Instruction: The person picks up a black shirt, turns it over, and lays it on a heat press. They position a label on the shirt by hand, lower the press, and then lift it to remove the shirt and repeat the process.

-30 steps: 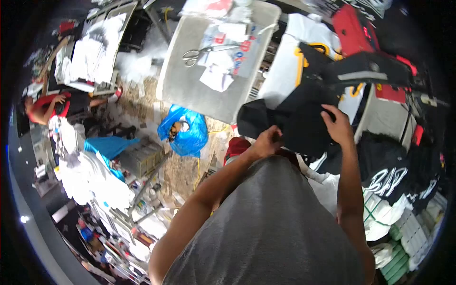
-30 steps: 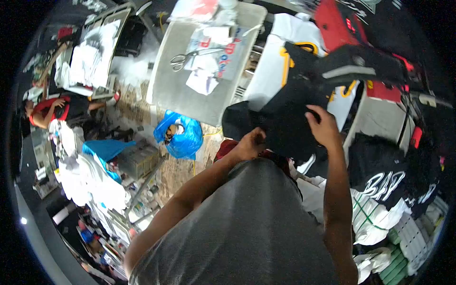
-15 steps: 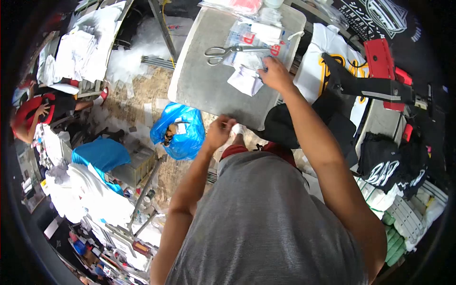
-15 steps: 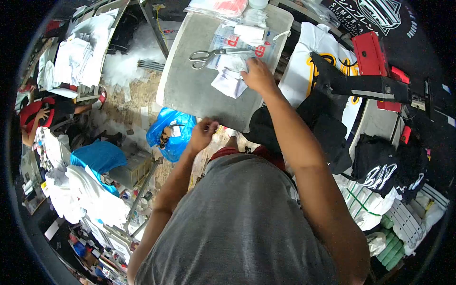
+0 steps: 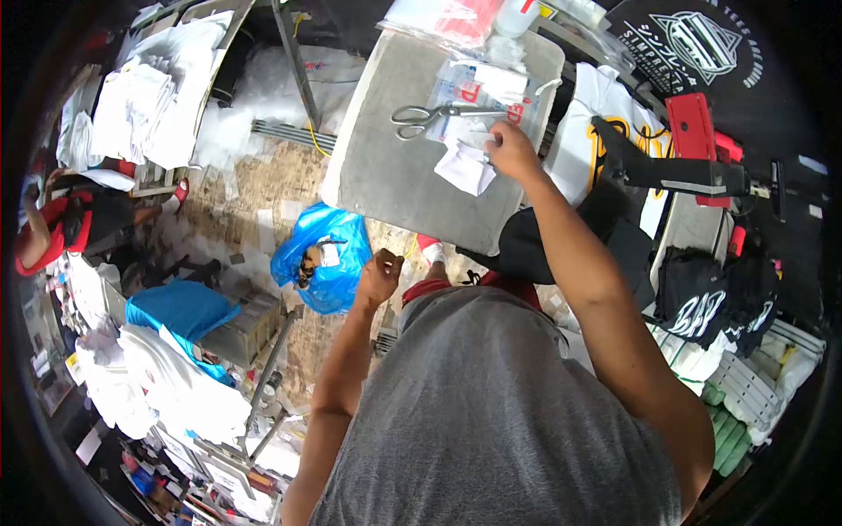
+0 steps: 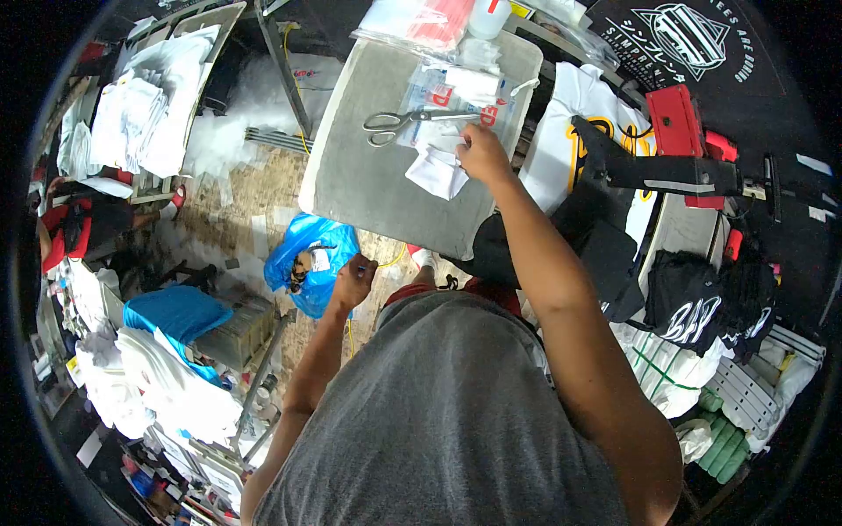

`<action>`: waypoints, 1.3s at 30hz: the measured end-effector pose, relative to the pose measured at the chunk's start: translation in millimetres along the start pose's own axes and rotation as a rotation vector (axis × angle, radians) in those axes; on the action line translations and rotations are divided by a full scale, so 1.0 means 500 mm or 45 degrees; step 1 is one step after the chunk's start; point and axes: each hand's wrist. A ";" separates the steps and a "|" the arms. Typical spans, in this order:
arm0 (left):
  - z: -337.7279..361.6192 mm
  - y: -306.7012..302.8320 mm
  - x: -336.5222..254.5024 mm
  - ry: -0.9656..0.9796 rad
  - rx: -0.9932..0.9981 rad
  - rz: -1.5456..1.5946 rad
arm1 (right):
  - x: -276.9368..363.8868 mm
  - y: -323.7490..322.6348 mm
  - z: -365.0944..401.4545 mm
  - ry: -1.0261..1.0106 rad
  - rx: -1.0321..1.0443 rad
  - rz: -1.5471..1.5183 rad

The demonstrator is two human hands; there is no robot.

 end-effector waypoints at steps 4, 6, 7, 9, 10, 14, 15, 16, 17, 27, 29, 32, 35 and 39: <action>-0.025 -0.010 -0.078 0.020 0.003 0.096 | -0.043 -0.078 0.034 0.196 -0.134 -0.557; -0.039 -0.004 -0.131 0.048 0.013 0.186 | -0.064 -0.154 0.080 0.191 -0.247 -0.766; -0.044 0.002 -0.164 0.072 0.023 0.274 | -0.035 -0.217 0.134 0.209 -0.285 -0.862; -0.057 0.046 -0.237 0.137 0.184 0.429 | -0.028 -0.300 0.236 0.242 -0.097 -0.465; -0.057 0.059 -0.311 0.071 0.322 0.483 | -0.023 -0.323 0.287 0.166 -0.003 -0.419; -0.049 0.202 -0.505 0.499 0.405 0.406 | -0.032 -0.373 0.447 0.222 0.174 -0.538; -0.043 0.241 -0.545 0.608 0.396 0.452 | -0.058 -0.384 0.476 0.244 0.207 -0.577; -0.042 0.272 -0.581 0.699 0.485 0.392 | -0.081 -0.400 0.502 0.228 0.157 -0.551; -0.038 0.317 -0.601 0.756 0.547 0.428 | -0.102 -0.415 0.527 0.216 0.109 -0.524; -0.092 0.547 -0.754 1.118 0.312 -0.078 | -0.354 -0.462 0.608 0.171 -0.454 -0.564; -0.098 0.554 -0.758 0.997 0.361 -0.161 | -0.383 -0.434 0.606 -0.050 -0.639 -0.271; -0.085 0.528 -0.794 1.124 0.148 -0.392 | -0.405 -0.383 0.609 -0.016 -0.579 -0.309; -0.081 0.513 -0.775 1.207 0.047 -0.284 | -0.415 -0.361 0.613 0.021 -0.555 -0.328; -0.039 0.528 -0.752 1.179 0.131 -0.283 | -0.410 -0.357 0.613 -0.054 -0.592 -0.315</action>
Point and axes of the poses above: each hand's wrist, its own z-axis away from the middle knuckle, its own y-axis out of the palm, x = y × z, and after that the axes turned 2 degrees about -x, right-handed
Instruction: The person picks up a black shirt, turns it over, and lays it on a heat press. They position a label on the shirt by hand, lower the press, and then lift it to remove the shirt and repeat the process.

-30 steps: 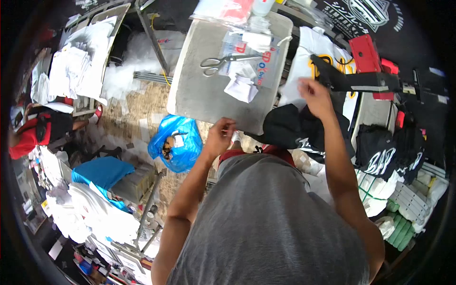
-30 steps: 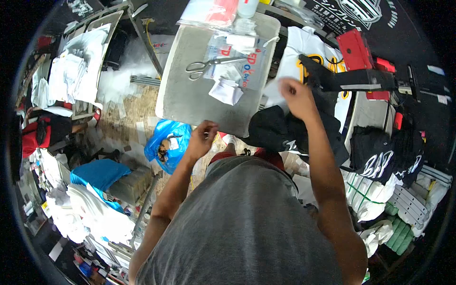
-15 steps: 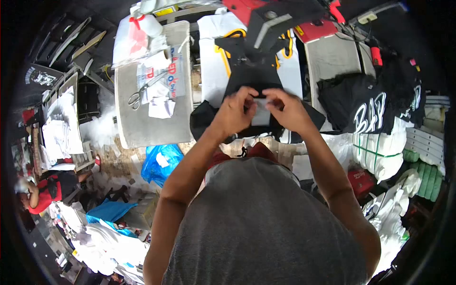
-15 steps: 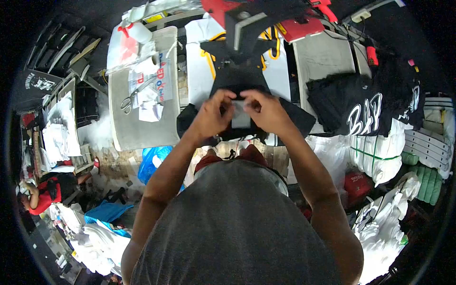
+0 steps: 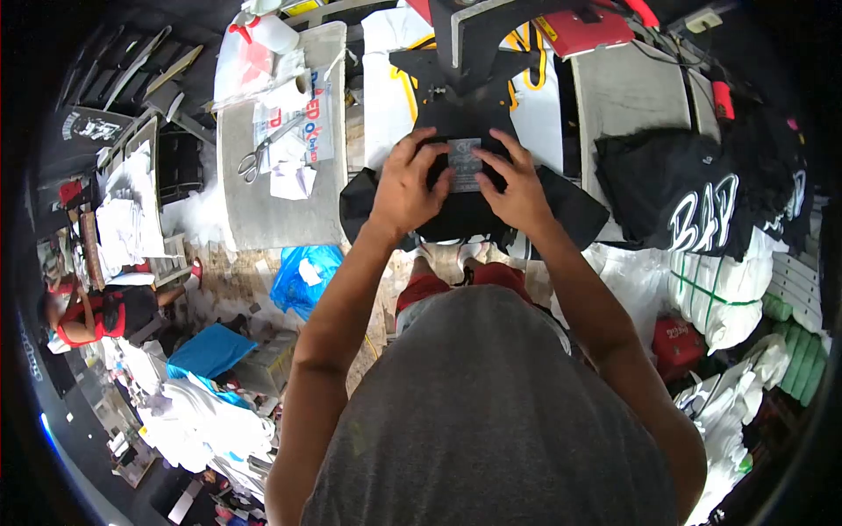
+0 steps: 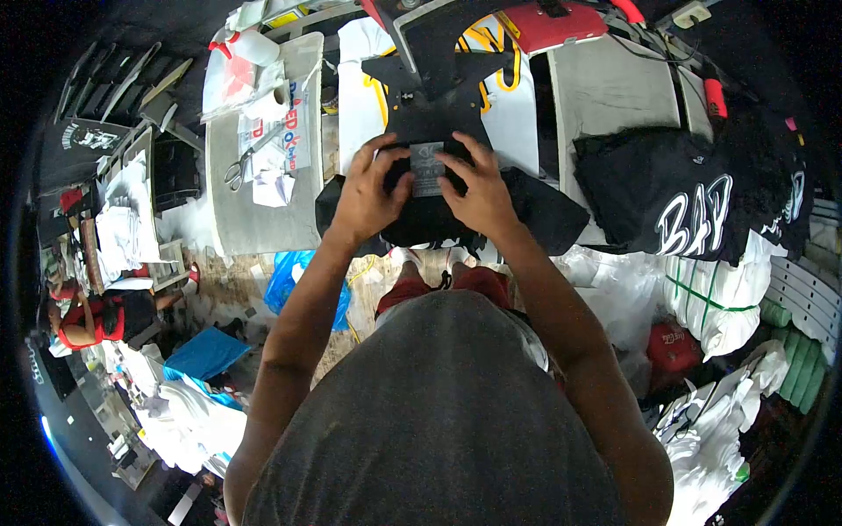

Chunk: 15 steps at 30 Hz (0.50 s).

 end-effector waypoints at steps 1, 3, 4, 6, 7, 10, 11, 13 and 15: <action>0.010 0.010 0.004 -0.031 0.042 0.002 | 0.003 0.000 0.001 0.001 0.014 0.001; 0.024 0.032 0.013 -0.027 -0.007 -0.042 | 0.006 -0.001 0.000 0.052 0.007 -0.076; 0.028 0.041 0.019 -0.018 -0.052 -0.082 | 0.006 -0.001 0.000 0.106 -0.004 -0.150; 0.034 0.047 0.019 -0.048 -0.059 -0.048 | 0.004 0.000 0.001 0.106 0.001 -0.151; 0.039 0.049 0.019 -0.081 -0.064 -0.010 | 0.002 0.001 0.004 0.108 0.010 -0.151; 0.037 0.049 0.018 -0.070 -0.063 0.015 | -0.002 0.012 0.013 0.059 -0.040 -0.160; 0.038 0.050 0.018 -0.072 -0.060 0.015 | -0.003 0.015 0.014 0.062 -0.039 -0.162; 0.039 0.051 0.020 -0.070 -0.059 0.022 | -0.005 0.021 0.015 0.068 -0.068 -0.191; 0.040 0.050 0.017 -0.060 -0.061 0.001 | -0.008 0.023 0.016 0.055 -0.068 -0.163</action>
Point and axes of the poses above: each hand's wrist, its own z-axis away from the middle knuckle, its own y-axis out of the palm, x = y × z, and after that the axes turned 2 degrees about -x, right-handed
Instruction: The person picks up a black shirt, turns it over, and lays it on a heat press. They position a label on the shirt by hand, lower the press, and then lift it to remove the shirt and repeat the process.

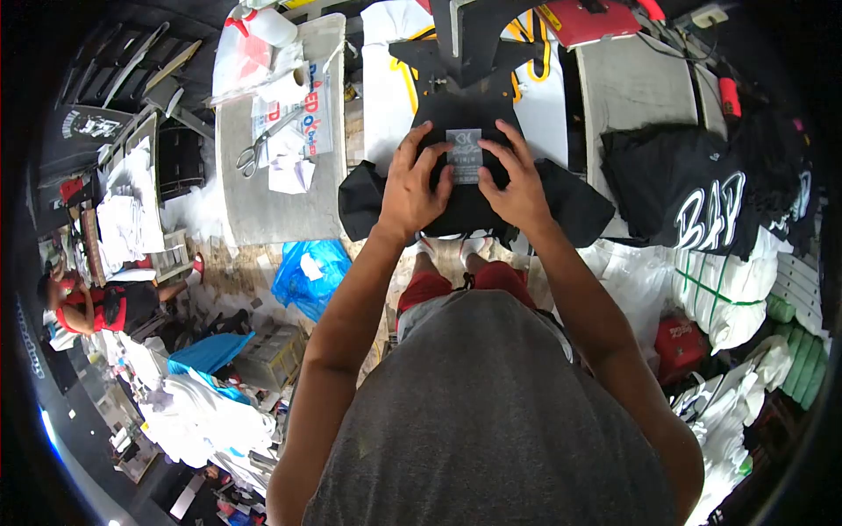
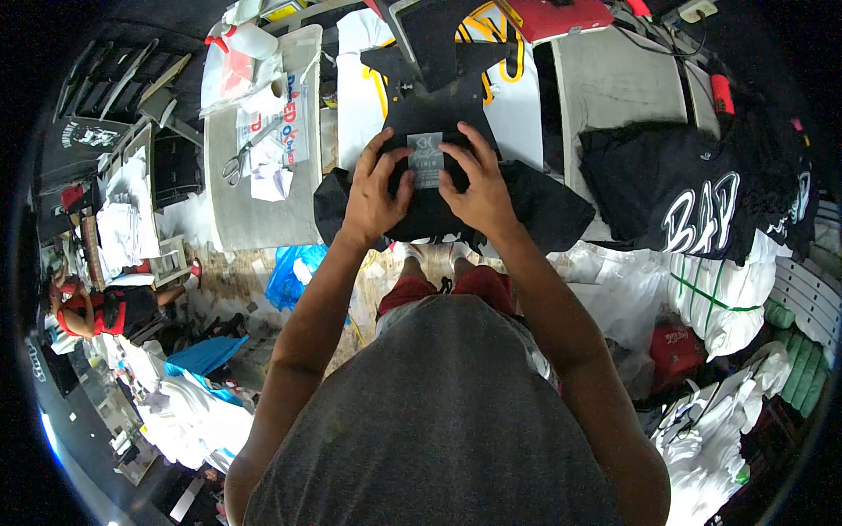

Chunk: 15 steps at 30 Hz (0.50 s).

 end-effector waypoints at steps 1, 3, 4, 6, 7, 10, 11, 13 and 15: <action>0.000 0.000 -0.002 0.013 -0.005 -0.021 | -0.001 0.001 0.001 -0.017 -0.002 0.030; 0.001 0.001 -0.004 -0.001 0.002 -0.030 | 0.001 0.004 0.003 -0.016 -0.024 0.009; 0.000 0.002 -0.004 -0.015 0.004 -0.041 | 0.001 0.005 0.002 -0.019 -0.045 -0.012; 0.001 0.002 -0.002 -0.012 0.014 -0.034 | -0.001 0.007 0.003 -0.017 -0.058 -0.012; 0.001 0.002 0.000 -0.011 0.023 -0.027 | -0.002 0.009 0.002 -0.016 -0.068 -0.013; 0.000 0.003 -0.002 -0.035 0.017 -0.030 | -0.004 0.011 0.003 -0.033 -0.094 -0.008; 0.003 0.005 -0.001 -0.035 0.018 -0.029 | -0.002 0.010 0.004 -0.033 -0.093 -0.007; 0.004 0.009 0.003 -0.047 0.000 0.013 | 0.001 0.008 0.002 -0.037 -0.100 -0.001; 0.005 0.008 0.003 -0.054 0.003 0.026 | 0.001 0.010 0.003 -0.030 -0.102 -0.007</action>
Point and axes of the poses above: each hand's wrist, its own z-axis away from the middle knuckle, its own y-axis out of the palm, x = y × z, and after that the axes turned 2 degrees about -x, right-handed
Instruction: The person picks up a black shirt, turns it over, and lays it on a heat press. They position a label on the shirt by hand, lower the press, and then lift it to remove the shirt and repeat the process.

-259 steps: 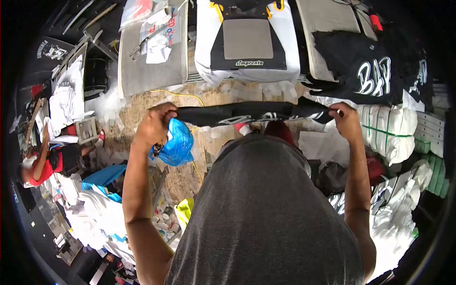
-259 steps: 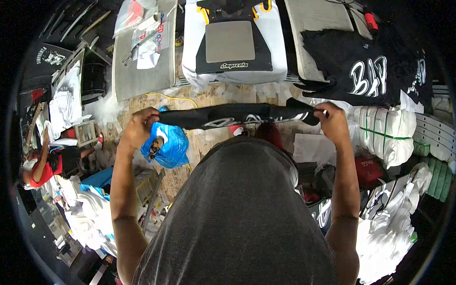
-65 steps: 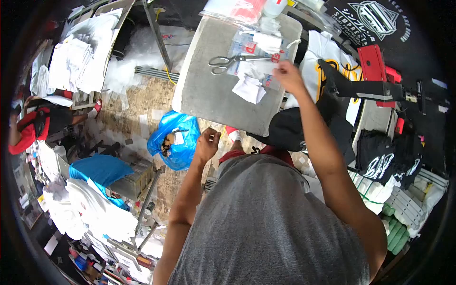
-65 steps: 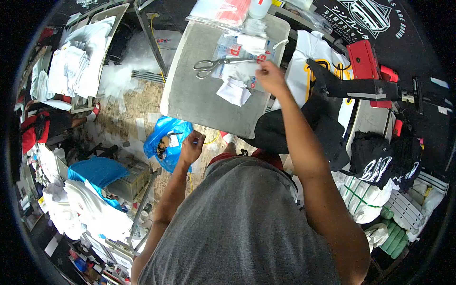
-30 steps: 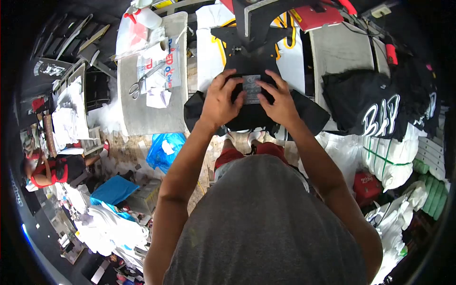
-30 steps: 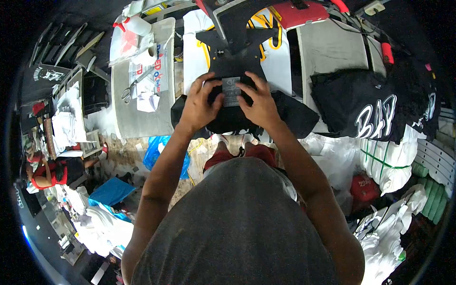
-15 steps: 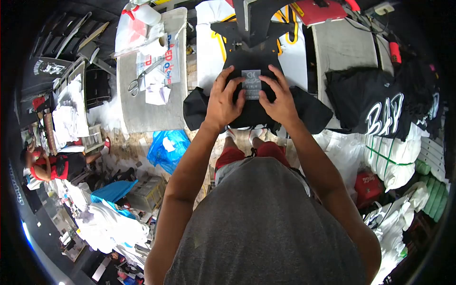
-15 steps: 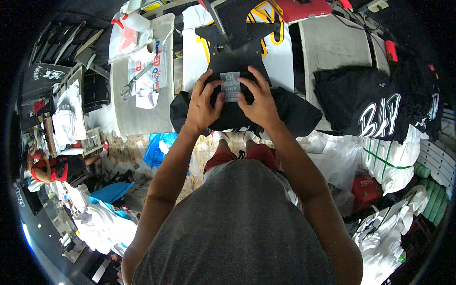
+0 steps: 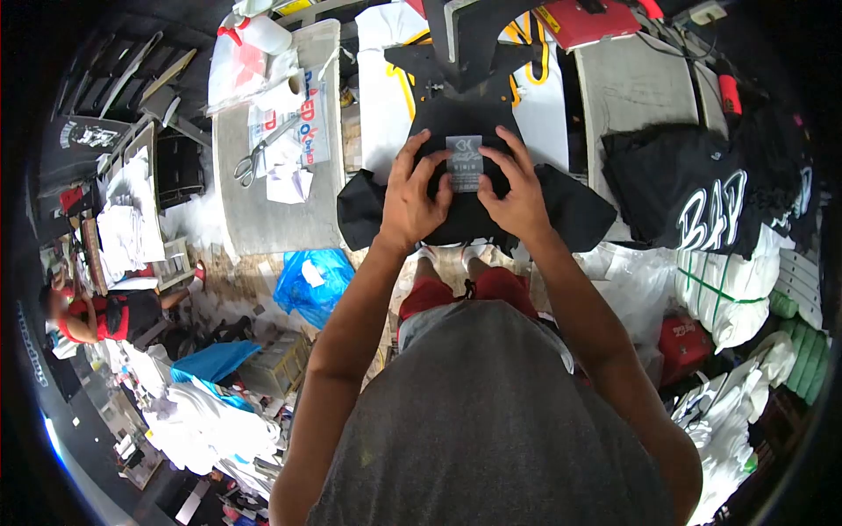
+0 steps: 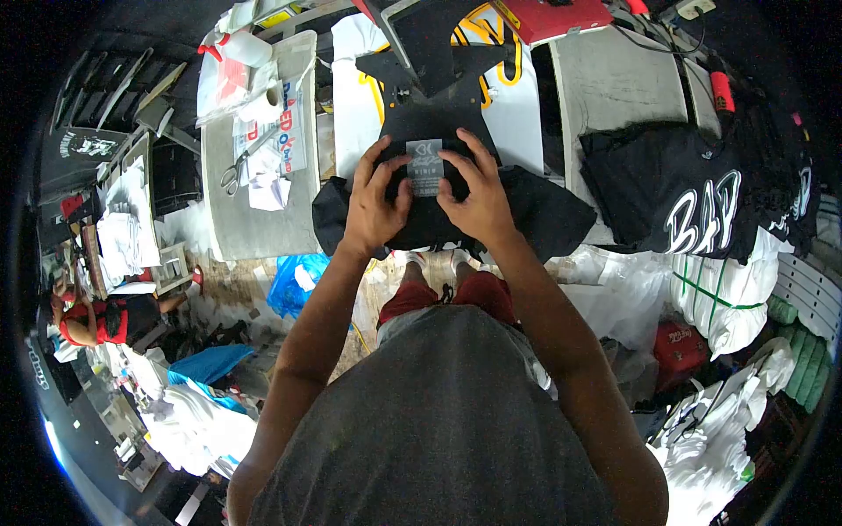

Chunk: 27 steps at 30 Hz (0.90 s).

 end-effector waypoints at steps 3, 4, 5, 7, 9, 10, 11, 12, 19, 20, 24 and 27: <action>-0.002 -0.001 -0.004 0.004 -0.017 0.004 | -0.005 0.001 0.002 0.001 0.002 -0.003; -0.004 -0.001 -0.003 0.020 -0.040 -0.009 | -0.009 0.002 0.001 -0.010 0.001 -0.003; -0.004 0.000 0.000 0.016 -0.038 -0.008 | -0.011 0.003 0.001 -0.006 0.004 -0.004; -0.001 0.001 0.007 0.010 -0.029 0.061 | -0.014 0.003 0.001 -0.023 -0.002 -0.010; 0.000 -0.007 -0.001 -0.091 0.025 0.171 | -0.019 0.005 0.001 -0.020 0.003 0.008; 0.002 -0.011 -0.004 -0.186 0.077 0.282 | -0.019 0.006 0.003 -0.021 0.004 0.029; 0.006 -0.011 -0.002 -0.192 0.080 0.280 | -0.014 0.004 0.003 0.000 0.013 0.009; 0.004 -0.009 0.003 -0.149 0.054 0.280 | -0.015 0.005 0.001 -0.001 0.014 0.007; 0.004 0.009 0.012 0.011 -0.088 0.125 | -0.005 0.002 -0.001 -0.026 0.003 0.021; 0.005 0.009 0.008 0.014 -0.089 0.126 | -0.005 0.002 -0.001 -0.024 -0.001 0.021; 0.002 0.006 0.006 -0.050 -0.092 0.184 | 0.001 0.003 -0.002 0.046 0.015 -0.015; 0.001 0.007 0.012 -0.035 -0.100 0.203 | -0.003 0.001 -0.006 0.000 0.002 0.021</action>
Point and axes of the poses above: each hand's wrist, its own z-axis away from the middle knuckle, its own y-axis out of the palm, x = y × z, and after that the axes turned 2 degrees about -x, right-handed
